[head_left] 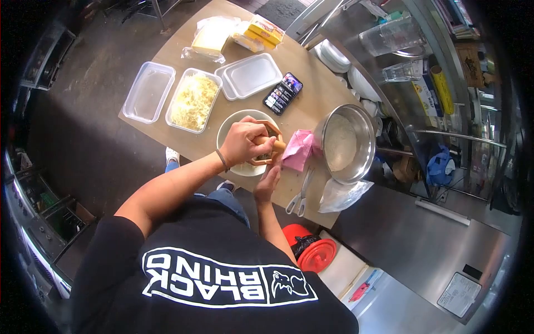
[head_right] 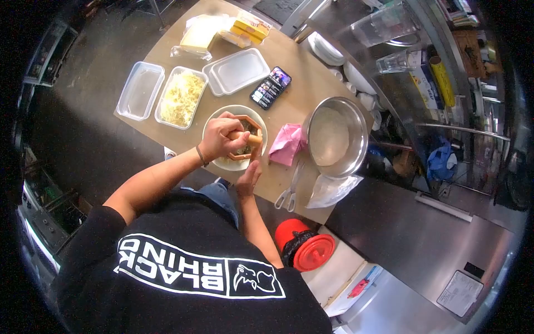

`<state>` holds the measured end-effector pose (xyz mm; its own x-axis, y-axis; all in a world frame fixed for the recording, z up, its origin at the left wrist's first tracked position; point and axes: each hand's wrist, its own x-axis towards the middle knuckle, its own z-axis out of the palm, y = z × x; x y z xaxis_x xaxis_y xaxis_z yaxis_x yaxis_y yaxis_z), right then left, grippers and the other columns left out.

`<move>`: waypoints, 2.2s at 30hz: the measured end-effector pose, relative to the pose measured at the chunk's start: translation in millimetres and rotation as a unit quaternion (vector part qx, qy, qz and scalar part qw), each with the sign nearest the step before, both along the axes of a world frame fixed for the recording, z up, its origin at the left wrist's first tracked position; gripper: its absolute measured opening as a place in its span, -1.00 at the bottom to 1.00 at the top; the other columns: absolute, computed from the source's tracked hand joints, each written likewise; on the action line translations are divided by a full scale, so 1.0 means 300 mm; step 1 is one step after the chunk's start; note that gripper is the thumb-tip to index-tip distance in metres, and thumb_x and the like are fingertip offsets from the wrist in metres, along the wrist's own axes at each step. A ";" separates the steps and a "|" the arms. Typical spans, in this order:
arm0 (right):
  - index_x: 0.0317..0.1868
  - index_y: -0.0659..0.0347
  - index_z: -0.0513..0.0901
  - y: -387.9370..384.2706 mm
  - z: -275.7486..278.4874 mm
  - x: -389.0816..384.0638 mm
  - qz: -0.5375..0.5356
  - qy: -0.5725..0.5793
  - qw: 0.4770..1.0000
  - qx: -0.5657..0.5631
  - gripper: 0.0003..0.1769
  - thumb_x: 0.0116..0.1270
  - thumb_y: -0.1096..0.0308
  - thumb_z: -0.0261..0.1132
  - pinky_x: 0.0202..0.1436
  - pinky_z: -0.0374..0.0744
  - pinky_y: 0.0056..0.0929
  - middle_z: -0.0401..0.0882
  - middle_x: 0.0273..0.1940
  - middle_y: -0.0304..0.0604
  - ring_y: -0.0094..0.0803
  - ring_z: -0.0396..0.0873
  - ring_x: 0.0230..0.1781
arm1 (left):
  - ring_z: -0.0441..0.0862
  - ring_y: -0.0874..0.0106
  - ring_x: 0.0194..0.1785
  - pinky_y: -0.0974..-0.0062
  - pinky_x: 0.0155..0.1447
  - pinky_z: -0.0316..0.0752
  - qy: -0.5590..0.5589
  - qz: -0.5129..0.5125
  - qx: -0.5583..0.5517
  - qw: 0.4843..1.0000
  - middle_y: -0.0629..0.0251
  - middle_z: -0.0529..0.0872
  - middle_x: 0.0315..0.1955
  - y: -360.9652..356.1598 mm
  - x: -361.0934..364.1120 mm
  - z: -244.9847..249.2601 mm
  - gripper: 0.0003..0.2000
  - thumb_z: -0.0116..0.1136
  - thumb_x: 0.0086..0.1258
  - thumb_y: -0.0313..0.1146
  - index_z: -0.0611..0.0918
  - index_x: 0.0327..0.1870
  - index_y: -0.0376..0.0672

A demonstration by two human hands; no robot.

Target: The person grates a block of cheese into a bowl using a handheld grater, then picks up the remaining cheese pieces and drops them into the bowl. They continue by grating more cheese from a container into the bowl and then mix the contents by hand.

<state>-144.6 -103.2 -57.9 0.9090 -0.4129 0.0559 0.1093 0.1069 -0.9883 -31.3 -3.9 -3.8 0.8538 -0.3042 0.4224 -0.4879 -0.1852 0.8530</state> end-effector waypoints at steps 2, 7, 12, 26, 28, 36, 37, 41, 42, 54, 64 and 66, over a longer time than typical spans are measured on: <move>0.35 0.45 0.08 0.002 -0.037 -0.006 -0.021 0.021 1.000 0.010 -0.35 0.53 0.03 -0.32 0.45 0.01 -0.33 0.12 0.35 0.04 -0.27 0.07 0.40 | 0.56 0.27 -0.46 0.42 -0.36 0.50 0.002 0.004 -0.002 1.000 0.20 0.60 -0.63 -0.002 0.004 -0.009 -0.86 0.32 0.00 -0.36 0.61 -0.58 -0.20; 0.30 0.44 0.16 -0.117 -0.179 -0.059 0.094 0.095 0.991 0.015 -0.31 0.51 -0.06 -0.29 0.43 0.09 -0.33 0.23 0.27 0.00 -0.33 0.18 0.33 | 0.55 0.29 -0.47 0.43 -0.37 0.50 -0.011 0.001 -0.002 1.000 0.21 0.60 -0.63 0.001 0.006 0.004 -0.86 0.32 -0.02 -0.36 0.61 -0.59 -0.20; 0.29 0.40 0.18 -0.045 -0.113 -0.031 -0.009 0.145 0.987 0.070 -0.31 0.50 -0.09 -0.28 0.40 0.14 -0.35 0.26 0.23 -0.06 -0.36 0.23 0.29 | 0.55 0.30 -0.47 0.43 -0.37 0.50 -0.018 0.000 0.001 1.000 0.21 0.60 -0.62 -0.002 0.006 -0.002 -0.86 0.32 -0.02 -0.36 0.61 -0.59 -0.21; 0.39 0.44 0.01 -0.091 0.246 0.026 0.122 0.141 0.967 0.176 -0.04 0.38 -0.34 -0.37 0.45 0.02 -0.36 0.12 0.37 -0.02 -0.33 0.06 0.42 | 0.57 0.26 -0.49 0.42 -0.18 0.49 0.000 -0.008 -0.002 1.000 0.22 0.58 -0.68 0.000 0.006 0.001 -0.79 0.30 0.07 -0.28 0.57 -0.64 -0.17; 0.40 0.44 -0.03 -0.059 0.188 0.014 0.092 0.153 0.978 0.109 -0.04 0.38 -0.34 -0.40 0.46 -0.02 -0.37 0.09 0.38 -0.02 -0.32 0.04 0.42 | 0.56 0.26 -0.52 0.43 -0.21 0.50 -0.004 -0.010 -0.002 1.000 0.22 0.56 -0.71 0.000 0.009 0.002 -0.78 0.31 0.06 -0.29 0.56 -0.66 -0.16; 0.39 0.38 0.05 -0.073 0.077 0.000 0.069 0.192 0.977 0.054 -0.17 0.44 -0.23 -0.33 0.46 0.03 -0.39 0.10 0.36 -0.07 -0.34 0.09 0.40 | 0.55 0.27 -0.45 0.41 -0.30 0.49 -0.008 -0.018 -0.003 1.000 0.19 0.59 -0.64 0.004 0.008 -0.011 -0.84 0.31 0.03 -0.35 0.60 -0.60 -0.20; 0.38 0.36 0.06 -0.082 0.021 -0.003 0.049 0.184 0.978 0.080 -0.20 0.45 -0.20 -0.30 0.45 0.07 -0.40 0.12 0.34 -0.09 -0.36 0.11 0.38 | 0.55 0.27 -0.45 0.41 -0.30 0.49 -0.002 -0.019 0.005 1.000 0.19 0.59 -0.63 0.003 0.010 -0.004 -0.85 0.31 0.03 -0.35 0.60 -0.60 -0.20; 0.39 0.30 0.05 -0.090 0.000 0.008 0.039 0.225 0.966 0.121 -0.25 0.46 -0.16 -0.24 0.42 0.14 -0.42 0.15 0.32 -0.13 -0.38 0.16 0.35 | 0.55 0.27 -0.45 0.41 -0.30 0.49 0.001 -0.021 -0.003 1.000 0.19 0.60 -0.63 0.002 0.009 -0.008 -0.84 0.31 0.02 -0.34 0.60 -0.60 -0.20; 0.39 0.30 0.05 -0.091 -0.008 0.008 0.037 0.226 0.966 0.121 -0.25 0.46 -0.16 -0.24 0.42 0.14 -0.42 0.15 0.32 -0.13 -0.38 0.16 0.35 | 0.57 0.27 -0.46 0.42 -0.24 0.49 0.000 -0.012 -0.002 1.000 0.22 0.60 -0.65 -0.001 0.008 -0.004 -0.82 0.31 0.04 -0.32 0.59 -0.63 -0.19; 0.18 0.29 0.41 -0.155 -0.120 0.100 0.053 0.211 0.968 0.125 -0.64 0.43 0.36 0.04 0.03 0.46 -0.53 0.54 -0.03 -0.18 -0.48 0.50 -0.05 | 0.55 0.28 -0.46 0.41 -0.33 0.49 -0.012 -0.011 -0.001 1.000 0.19 0.60 -0.62 0.005 0.012 0.009 -0.86 0.32 0.02 -0.36 0.61 -0.58 -0.20; 0.01 0.27 0.56 -0.234 0.132 0.051 0.051 0.254 0.955 -0.143 -0.70 0.24 0.57 0.26 -0.28 0.50 -0.68 0.59 -0.25 -0.30 -0.65 0.53 -0.35 | 0.53 0.27 -0.46 0.41 -0.33 0.49 0.006 -0.017 -0.013 1.000 0.19 0.60 -0.63 0.002 0.006 0.003 -0.85 0.32 0.02 -0.36 0.61 -0.58 -0.22; -0.01 0.26 0.58 -0.220 0.151 0.053 0.041 0.210 0.968 -0.127 -0.72 0.25 0.56 0.25 -0.27 0.49 -0.68 0.59 -0.27 -0.31 -0.66 0.52 -0.33 | 0.53 0.27 -0.46 0.41 -0.33 0.49 0.005 -0.018 -0.010 1.000 0.19 0.60 -0.63 0.003 0.008 0.004 -0.85 0.32 0.02 -0.36 0.61 -0.58 -0.22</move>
